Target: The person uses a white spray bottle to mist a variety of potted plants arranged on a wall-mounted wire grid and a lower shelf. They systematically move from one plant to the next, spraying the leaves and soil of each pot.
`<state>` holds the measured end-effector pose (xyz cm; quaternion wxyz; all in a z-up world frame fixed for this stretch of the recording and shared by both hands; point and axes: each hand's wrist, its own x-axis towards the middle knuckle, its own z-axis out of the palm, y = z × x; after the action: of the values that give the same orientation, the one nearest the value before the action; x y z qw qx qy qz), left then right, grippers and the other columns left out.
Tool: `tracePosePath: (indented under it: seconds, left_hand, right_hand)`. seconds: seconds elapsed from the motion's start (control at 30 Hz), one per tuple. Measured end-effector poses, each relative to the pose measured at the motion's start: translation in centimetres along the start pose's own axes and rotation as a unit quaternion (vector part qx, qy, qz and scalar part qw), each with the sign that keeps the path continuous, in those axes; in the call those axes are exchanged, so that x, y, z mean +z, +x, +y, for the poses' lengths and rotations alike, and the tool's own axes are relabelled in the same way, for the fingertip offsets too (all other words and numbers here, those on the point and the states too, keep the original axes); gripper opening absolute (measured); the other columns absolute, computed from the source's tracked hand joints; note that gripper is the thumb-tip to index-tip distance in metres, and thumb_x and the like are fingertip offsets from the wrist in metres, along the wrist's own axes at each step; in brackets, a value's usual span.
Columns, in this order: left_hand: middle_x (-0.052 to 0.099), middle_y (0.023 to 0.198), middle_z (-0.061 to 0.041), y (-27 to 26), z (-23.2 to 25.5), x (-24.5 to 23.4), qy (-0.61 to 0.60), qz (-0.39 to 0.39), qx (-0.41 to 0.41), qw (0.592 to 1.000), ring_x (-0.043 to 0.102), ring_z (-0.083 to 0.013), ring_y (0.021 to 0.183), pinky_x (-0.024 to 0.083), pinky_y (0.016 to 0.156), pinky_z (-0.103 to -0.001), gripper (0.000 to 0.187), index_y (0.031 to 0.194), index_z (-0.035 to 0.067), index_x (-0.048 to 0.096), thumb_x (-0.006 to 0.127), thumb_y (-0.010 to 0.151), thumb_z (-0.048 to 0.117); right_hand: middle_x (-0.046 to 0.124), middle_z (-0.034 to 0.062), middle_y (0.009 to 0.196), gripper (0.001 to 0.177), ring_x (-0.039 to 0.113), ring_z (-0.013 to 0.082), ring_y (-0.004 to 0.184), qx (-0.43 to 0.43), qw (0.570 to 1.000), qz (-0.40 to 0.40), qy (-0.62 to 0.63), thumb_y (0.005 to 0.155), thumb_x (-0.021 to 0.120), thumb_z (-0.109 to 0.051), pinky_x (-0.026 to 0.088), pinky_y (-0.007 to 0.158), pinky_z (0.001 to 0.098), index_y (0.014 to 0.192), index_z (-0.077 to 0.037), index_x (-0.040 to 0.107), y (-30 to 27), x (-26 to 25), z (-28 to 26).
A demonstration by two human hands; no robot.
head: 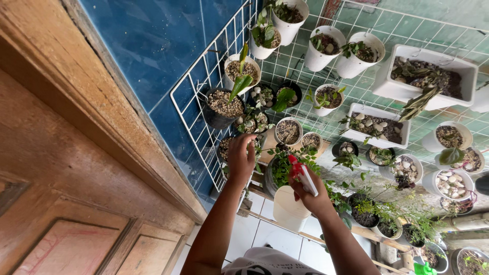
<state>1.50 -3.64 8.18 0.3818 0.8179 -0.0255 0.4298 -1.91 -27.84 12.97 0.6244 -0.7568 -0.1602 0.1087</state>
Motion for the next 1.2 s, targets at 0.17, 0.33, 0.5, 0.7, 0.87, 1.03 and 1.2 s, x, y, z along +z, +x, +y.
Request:
tracePosePath:
  seconds: [0.17,0.33,0.5,0.7,0.87,1.03,1.2]
  left_hand:
    - [0.071,0.120,-0.008,-1.0,0.0,0.9,-0.017,-0.019,-0.005,1.000,0.063,-0.0277,0.114,0.046,0.101,-0.044,0.031,0.120,0.008,0.066,0.053,0.095,-0.005]
    - [0.070,0.119,-0.007,-1.7,0.2,1.1,-0.004,-0.003,0.015,1.000,0.062,-0.0270,0.114,0.043,0.104,-0.046,0.027,0.118,0.009,0.066,0.060,0.094,0.000]
    - [0.066,0.122,-0.006,-1.8,0.6,1.6,0.041,-0.016,0.033,0.998,0.057,-0.0289,0.119,0.038,0.105,-0.050,0.029,0.116,0.013,0.066,0.074,0.090,0.021]
    - [0.064,0.126,-0.004,-2.1,-0.2,3.2,0.095,-0.046,0.050,0.993,0.053,-0.0291,0.124,0.035,0.107,-0.050,0.024,0.112,0.019,0.070,0.076,0.090,0.026]
    - [0.065,0.124,0.001,-2.4,-0.4,3.5,0.103,-0.038,0.040,0.993,0.054,-0.0276,0.125,0.034,0.108,-0.049,0.014,0.102,0.021,0.071,0.078,0.090,0.022]
    - [0.065,0.124,0.002,-2.2,-0.3,3.1,0.104,-0.024,0.045,0.993,0.054,-0.0266,0.124,0.034,0.110,-0.049,0.013,0.099,0.022,0.072,0.079,0.089,0.020]
    - [0.065,0.123,0.002,-2.3,-0.1,2.7,0.103,-0.028,0.037,0.994,0.055,-0.0271,0.125,0.034,0.110,-0.049,0.012,0.100,0.022,0.073,0.078,0.089,0.021]
  right_hand:
    - [0.063,0.0038,0.072,0.020,0.059,0.0115,0.052,0.002,1.000,0.003,-0.015,0.094,0.069,-0.009,0.048,0.048,0.0281,0.112,-0.004,0.063,0.0,-0.7,-0.7]
    - [0.062,0.0037,0.068,0.029,0.058,0.0111,0.050,0.013,0.999,-0.007,-0.031,0.090,0.069,-0.010,0.046,0.047,0.0274,0.118,-0.008,0.063,-0.3,-0.8,-1.1]
    - [0.065,0.0030,0.074,0.024,0.060,0.0119,0.051,0.016,1.000,-0.010,-0.015,0.091,0.069,-0.008,0.048,0.047,0.0282,0.114,-0.004,0.064,-0.6,-1.0,1.9]
    - [0.062,0.0027,0.070,0.030,0.059,0.0105,0.050,0.029,0.999,-0.037,-0.028,0.091,0.069,-0.009,0.048,0.046,0.0276,0.120,-0.005,0.063,-1.3,-0.8,2.8]
    - [0.063,0.0027,0.068,0.032,0.060,0.0109,0.049,0.034,0.998,-0.035,-0.033,0.092,0.071,-0.011,0.048,0.046,0.0275,0.122,-0.004,0.063,-1.7,-0.3,2.5]
    - [0.062,0.0023,0.069,0.032,0.060,0.0105,0.050,0.023,0.999,-0.036,-0.023,0.092,0.071,-0.011,0.048,0.046,0.0272,0.122,-0.004,0.063,-1.6,-0.2,2.9]
    - [0.063,0.0014,0.071,0.031,0.059,0.0099,0.051,0.013,0.999,-0.044,-0.017,0.092,0.071,-0.010,0.048,0.046,0.0270,0.122,-0.004,0.064,-1.5,0.0,2.5]
